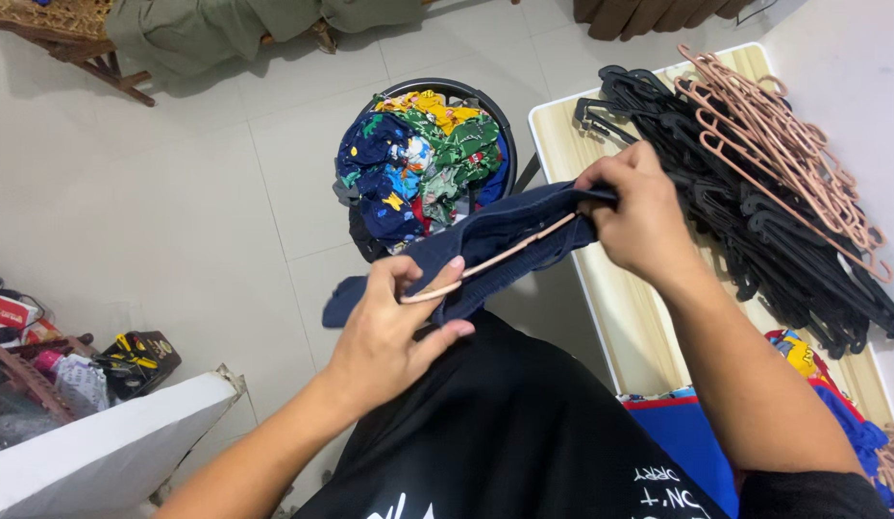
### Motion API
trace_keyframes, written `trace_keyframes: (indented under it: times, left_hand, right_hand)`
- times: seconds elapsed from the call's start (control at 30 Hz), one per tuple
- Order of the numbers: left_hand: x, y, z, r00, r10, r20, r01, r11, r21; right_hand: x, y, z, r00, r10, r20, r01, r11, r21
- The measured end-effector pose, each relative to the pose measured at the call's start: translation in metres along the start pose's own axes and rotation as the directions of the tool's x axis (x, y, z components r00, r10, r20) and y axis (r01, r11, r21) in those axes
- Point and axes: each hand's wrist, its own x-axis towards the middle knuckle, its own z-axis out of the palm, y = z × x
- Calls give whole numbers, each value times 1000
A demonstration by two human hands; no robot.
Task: The person takes children's clothing items from a pile on a stool, places them on hangers, and lays them on a white plastic storage bin. The items include a turquoise Winnie the Pooh shirt, a black Spider-Man shirt, a yellow Tom and Jerry shirt, blue pants, and dark blue shorts.
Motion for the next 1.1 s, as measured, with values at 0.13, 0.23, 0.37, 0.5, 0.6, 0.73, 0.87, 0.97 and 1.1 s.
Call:
trace_keyframes:
  times: [0.13,0.23,0.37,0.5,0.6,0.73,0.87,0.97,1.1]
  left_hand:
    - [-3,3,11,998,-42,46,43,999,-22]
    - [-4,7,16,1000,22,22,-22,1000,9]
    - [-3,17,8,996,44,77,-51,995,90]
    - [3,34,-21,970,237,58,-244,950,196]
    - [14,38,-40,889,457,-21,-451,884,119]
    - [57,21,-4,987,153,-41,-156,982,-106]
    - [117,-12,62,979,23,202,16,982,-190]
    - [118,-30,90,984,-33,173,64,982,-180]
    - [107,-39,108,986,-130,108,146,977,-157]
  right_hand:
    - [0,-1,7,992,-111,67,119,985,-127]
    - [6,2,9,980,-142,138,164,972,-167]
    - [21,2,-6,975,-5,221,24,996,-85]
    - [22,-6,-23,980,-58,192,68,997,-44]
    - [23,-12,-30,987,12,163,-2,998,-62]
    - [25,-22,-18,982,-130,136,141,987,-80]
    - [29,-33,-1,978,-195,78,196,980,-14]
    - [30,-34,6,988,-155,15,154,988,21]
    - [20,-36,28,980,-157,-119,169,981,98]
